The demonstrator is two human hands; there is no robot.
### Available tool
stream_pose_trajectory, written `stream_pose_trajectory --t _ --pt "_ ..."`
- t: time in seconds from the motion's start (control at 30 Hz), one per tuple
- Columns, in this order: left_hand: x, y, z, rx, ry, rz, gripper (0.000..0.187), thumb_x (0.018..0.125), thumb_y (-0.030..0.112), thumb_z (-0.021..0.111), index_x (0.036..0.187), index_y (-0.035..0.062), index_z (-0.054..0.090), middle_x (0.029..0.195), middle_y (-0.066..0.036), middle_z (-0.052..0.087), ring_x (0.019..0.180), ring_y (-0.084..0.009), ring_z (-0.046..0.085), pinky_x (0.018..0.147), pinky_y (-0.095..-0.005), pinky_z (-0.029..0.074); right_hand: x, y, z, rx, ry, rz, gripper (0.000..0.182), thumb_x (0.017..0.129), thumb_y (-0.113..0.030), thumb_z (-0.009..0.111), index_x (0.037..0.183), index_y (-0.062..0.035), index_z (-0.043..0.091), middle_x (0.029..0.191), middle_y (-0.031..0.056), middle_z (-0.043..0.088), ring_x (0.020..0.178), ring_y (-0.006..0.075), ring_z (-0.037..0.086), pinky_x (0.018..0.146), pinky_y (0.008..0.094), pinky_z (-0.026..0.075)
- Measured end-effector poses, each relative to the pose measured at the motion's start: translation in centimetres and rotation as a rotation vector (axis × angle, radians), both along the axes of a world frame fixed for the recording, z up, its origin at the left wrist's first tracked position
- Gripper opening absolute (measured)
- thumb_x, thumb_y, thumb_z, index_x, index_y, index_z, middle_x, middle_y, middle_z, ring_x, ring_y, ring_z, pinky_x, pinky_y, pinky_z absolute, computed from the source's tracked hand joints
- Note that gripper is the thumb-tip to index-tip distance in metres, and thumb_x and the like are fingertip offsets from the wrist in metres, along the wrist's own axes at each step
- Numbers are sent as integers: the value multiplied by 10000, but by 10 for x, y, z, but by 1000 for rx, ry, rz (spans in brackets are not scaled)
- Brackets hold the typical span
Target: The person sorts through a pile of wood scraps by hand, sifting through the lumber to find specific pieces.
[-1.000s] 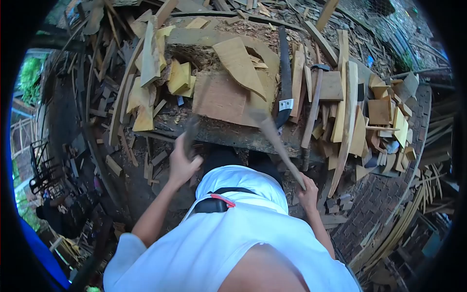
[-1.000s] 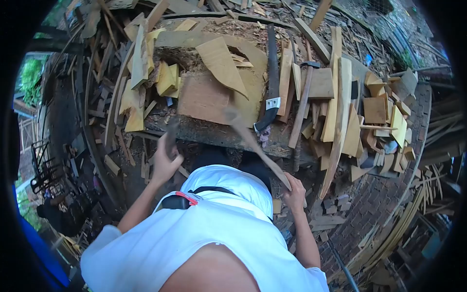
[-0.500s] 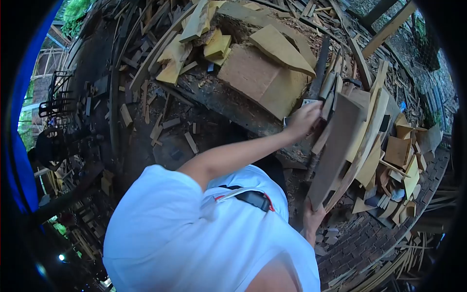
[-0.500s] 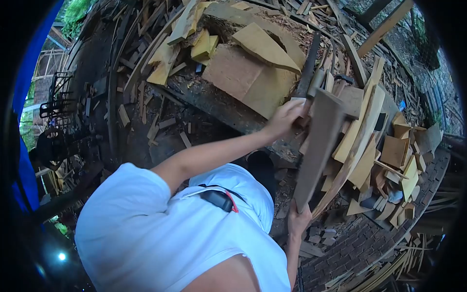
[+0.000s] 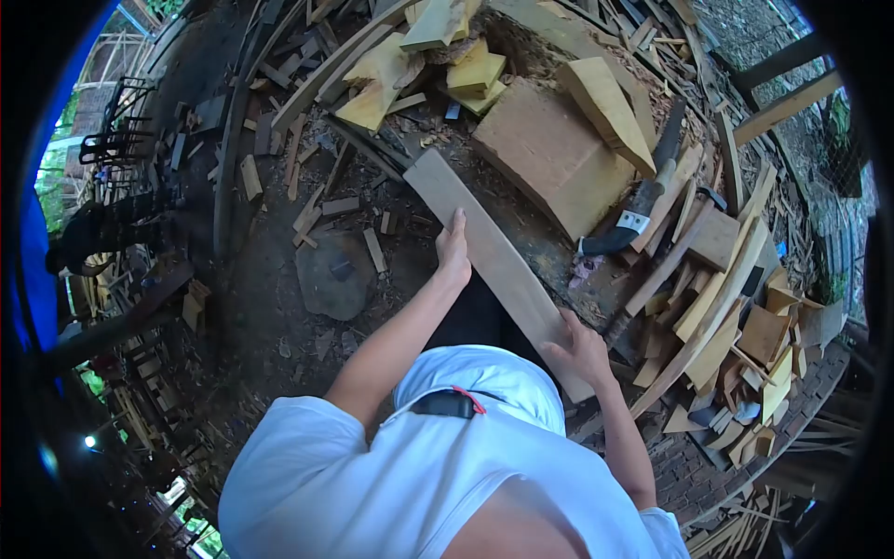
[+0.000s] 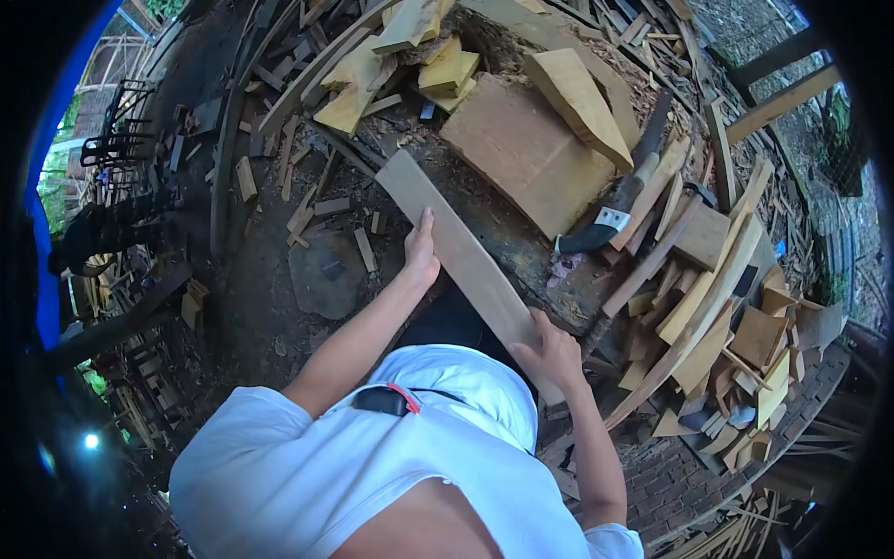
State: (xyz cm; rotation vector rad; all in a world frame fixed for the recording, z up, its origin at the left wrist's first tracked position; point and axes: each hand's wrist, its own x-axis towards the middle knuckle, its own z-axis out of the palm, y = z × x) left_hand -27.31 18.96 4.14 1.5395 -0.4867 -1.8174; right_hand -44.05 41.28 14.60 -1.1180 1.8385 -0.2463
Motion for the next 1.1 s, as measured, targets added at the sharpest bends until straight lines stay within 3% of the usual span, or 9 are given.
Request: stream_pose_trajectory --t 0.03,0.13,0.23,0.37,0.43,0.63,0.77,0.97,1.1 --pt "-4 -11 -4 12 10 10 481 932 369 587 1230 -3 522 1189 -80 576 1064 -170 555 938 -311 438 5 -2 3 16 4 6 755 710 -300 761 1356 -106 423 918 186 640 849 336 652 752 424 514" --pt "-22 -40 -37 50 -72 32 462 943 358 572 1206 -21 542 1167 -88 594 1070 -172 553 939 -299 430 17 -13 -3 9 227 74 1116 611 -210 836 1501 -194 163 1072 139 482 964 327 563 793 412 486" --pt "-32 -59 -58 56 -245 71 437 955 352 552 1173 -27 561 1097 -91 624 1044 -167 564 906 -299 437 18 -29 -29 -53 311 29 1101 598 -178 827 1496 -193 189 1069 154 490 982 330 537 846 413 460" --pt "-20 -90 -90 58 -14 97 395 978 379 486 1127 17 542 1049 -89 615 951 -198 605 810 -346 512 14 -68 -41 -109 479 109 1093 595 -161 799 1499 -206 186 1095 179 467 1017 352 506 867 427 441" --pt "-10 -104 -76 183 -204 -134 448 972 422 473 1164 19 519 1084 -98 605 988 -225 603 842 -412 508 9 -73 -50 -122 445 108 1083 600 -157 780 1500 -231 181 1104 185 464 1046 355 490 871 434 438" --pt "2 -109 -43 217 -241 -249 506 955 466 474 1236 45 468 1181 -119 571 1055 -288 590 857 -544 491 10 -76 -59 9 374 121 1088 605 -166 773 1503 -226 162 1117 190 462 1074 359 484 885 434 433" --pt "4 -80 -48 266 -114 -388 467 962 446 467 1228 63 479 1130 -114 588 1008 -281 613 856 -542 499 2 -52 -48 -83 438 124 1082 604 -157 760 1504 -222 163 1080 165 467 1009 354 503 897 429 432" --pt "0 -79 -65 215 -94 -302 440 951 442 503 1151 51 515 1027 -106 611 918 -263 636 830 -528 518 1 -70 -40 93 426 139 1094 589 -143 754 1507 -225 165 1088 173 469 1025 357 503 875 441 442" --pt "-2 -83 -68 252 -151 -320 438 936 431 539 1098 24 538 998 -118 612 873 -276 642 734 -501 565 -6 -59 -76 34 408 147 1087 582 -135 742 1505 -222 173 1099 182 460 1044 366 492 862 455 443"
